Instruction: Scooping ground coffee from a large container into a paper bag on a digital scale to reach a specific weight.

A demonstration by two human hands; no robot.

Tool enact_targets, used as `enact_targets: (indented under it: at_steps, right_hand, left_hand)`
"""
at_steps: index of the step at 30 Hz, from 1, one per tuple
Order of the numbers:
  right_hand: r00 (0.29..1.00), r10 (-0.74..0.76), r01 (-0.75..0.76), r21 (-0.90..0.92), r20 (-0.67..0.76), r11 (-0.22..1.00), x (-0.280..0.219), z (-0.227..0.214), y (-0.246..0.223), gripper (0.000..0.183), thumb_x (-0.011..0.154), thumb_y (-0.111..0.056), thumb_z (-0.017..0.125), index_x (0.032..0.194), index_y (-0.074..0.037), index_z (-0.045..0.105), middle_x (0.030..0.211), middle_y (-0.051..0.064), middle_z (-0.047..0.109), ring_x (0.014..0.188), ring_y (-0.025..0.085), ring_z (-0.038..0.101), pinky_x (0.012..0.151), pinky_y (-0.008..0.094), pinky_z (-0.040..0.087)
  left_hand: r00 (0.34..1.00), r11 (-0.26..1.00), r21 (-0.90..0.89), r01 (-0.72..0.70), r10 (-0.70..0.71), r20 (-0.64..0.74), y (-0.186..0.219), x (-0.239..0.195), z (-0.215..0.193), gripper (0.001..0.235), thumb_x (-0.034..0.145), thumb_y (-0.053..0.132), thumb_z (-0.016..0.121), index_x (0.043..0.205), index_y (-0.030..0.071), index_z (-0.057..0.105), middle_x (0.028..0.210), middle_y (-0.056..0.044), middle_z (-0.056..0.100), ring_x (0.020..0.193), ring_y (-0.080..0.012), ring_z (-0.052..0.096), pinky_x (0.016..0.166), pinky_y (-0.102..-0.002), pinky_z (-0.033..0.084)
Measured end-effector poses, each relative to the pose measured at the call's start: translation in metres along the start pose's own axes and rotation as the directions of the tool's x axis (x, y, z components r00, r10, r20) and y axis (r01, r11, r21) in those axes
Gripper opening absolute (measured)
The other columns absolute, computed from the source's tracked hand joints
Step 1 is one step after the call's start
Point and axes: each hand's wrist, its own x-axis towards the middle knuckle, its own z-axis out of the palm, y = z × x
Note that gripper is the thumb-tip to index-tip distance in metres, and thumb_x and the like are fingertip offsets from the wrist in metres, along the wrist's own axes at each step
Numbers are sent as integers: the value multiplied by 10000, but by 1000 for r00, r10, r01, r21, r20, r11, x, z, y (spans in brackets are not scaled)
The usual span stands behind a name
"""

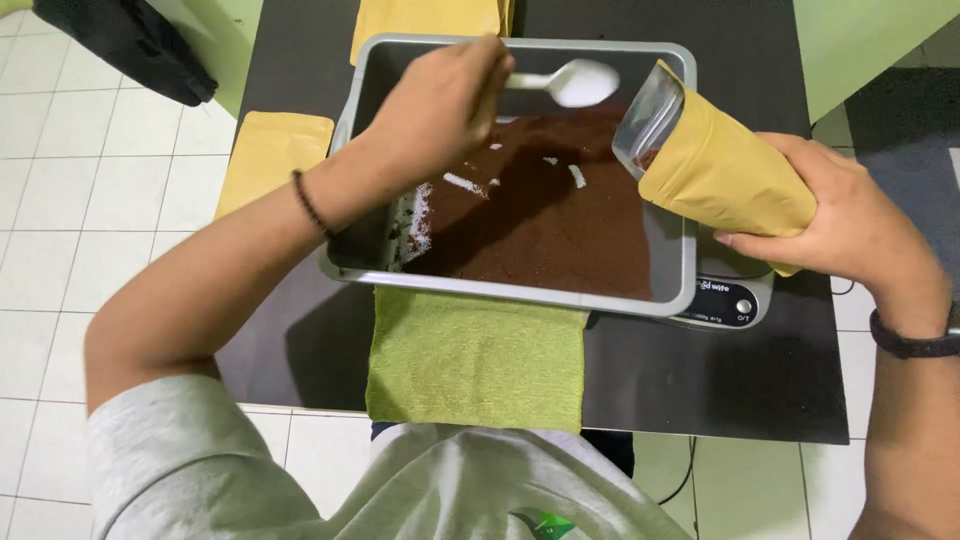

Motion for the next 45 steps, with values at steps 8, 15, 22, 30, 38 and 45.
enact_targets:
  at_steps: [8, 15, 22, 30, 38, 45]
  right_hand:
    - [1000, 14, -14, 2, -13, 1000, -6, -2, -3, 906, 616, -284, 896, 1430, -70, 558, 1330, 127, 642, 1154, 331, 598, 981, 438, 428]
    - [998, 55, -55, 8, -21, 998, -13, -5, 2, 931, 603, -268, 907, 1443, -70, 555, 1315, 149, 635, 1155, 328, 592, 974, 441, 443]
    - [999, 43, -43, -19, -6, 999, -11, -2, 1, 926, 605, -290, 901, 1438, -71, 562, 1319, 148, 646, 1157, 339, 605, 967, 459, 454]
    - [1000, -28, 27, -49, -4, 998, -13, 1, 4, 922, 594, -264, 911, 1426, -65, 567, 1343, 144, 642, 1175, 330, 597, 1008, 426, 431]
    - [995, 75, -71, -57, 66, 996, -6, -1, -2, 938, 572, -277, 904, 1434, -109, 574, 1359, 111, 643, 1223, 314, 582, 1041, 430, 418]
    - [995, 61, -54, -87, 82, 995, 0, 2, 4, 947, 563, -302, 902, 1434, -132, 570, 1338, 93, 659, 1173, 320, 602, 1011, 442, 436]
  left_hand:
    - [908, 727, 546, -417, 360, 214, -43, 47, 111, 153, 889, -12, 648, 1017, 43, 587, 815, -80, 636, 668, -215, 588, 584, -346, 500]
    - [875, 932, 77, -355, 302, 379, -43, 42, 139, 256, 791, -144, 617, 993, 11, 585, 819, -163, 671, 732, -354, 609, 653, -474, 518]
    - [773, 966, -250, -62, 205, 601, -3, 10, 114, 78, 1012, 51, 612, 976, 25, 676, 939, -115, 771, 782, -202, 754, 686, -326, 645]
    - [534, 818, -190, 542, -161, 830, 26, -2, 54, 255, 1100, 242, 487, 988, 100, 668, 959, -17, 683, 777, -101, 563, 738, -282, 525]
    - [572, 800, -129, 585, -295, 765, 44, -10, -32, 368, 1068, 348, 466, 1133, 86, 716, 1088, -38, 736, 839, -140, 638, 816, -341, 536]
    - [551, 731, -49, 681, -467, 692, 60, -10, -97, 411, 1157, 341, 490, 802, 142, 549, 645, 53, 427, 536, -91, 315, 512, -278, 267]
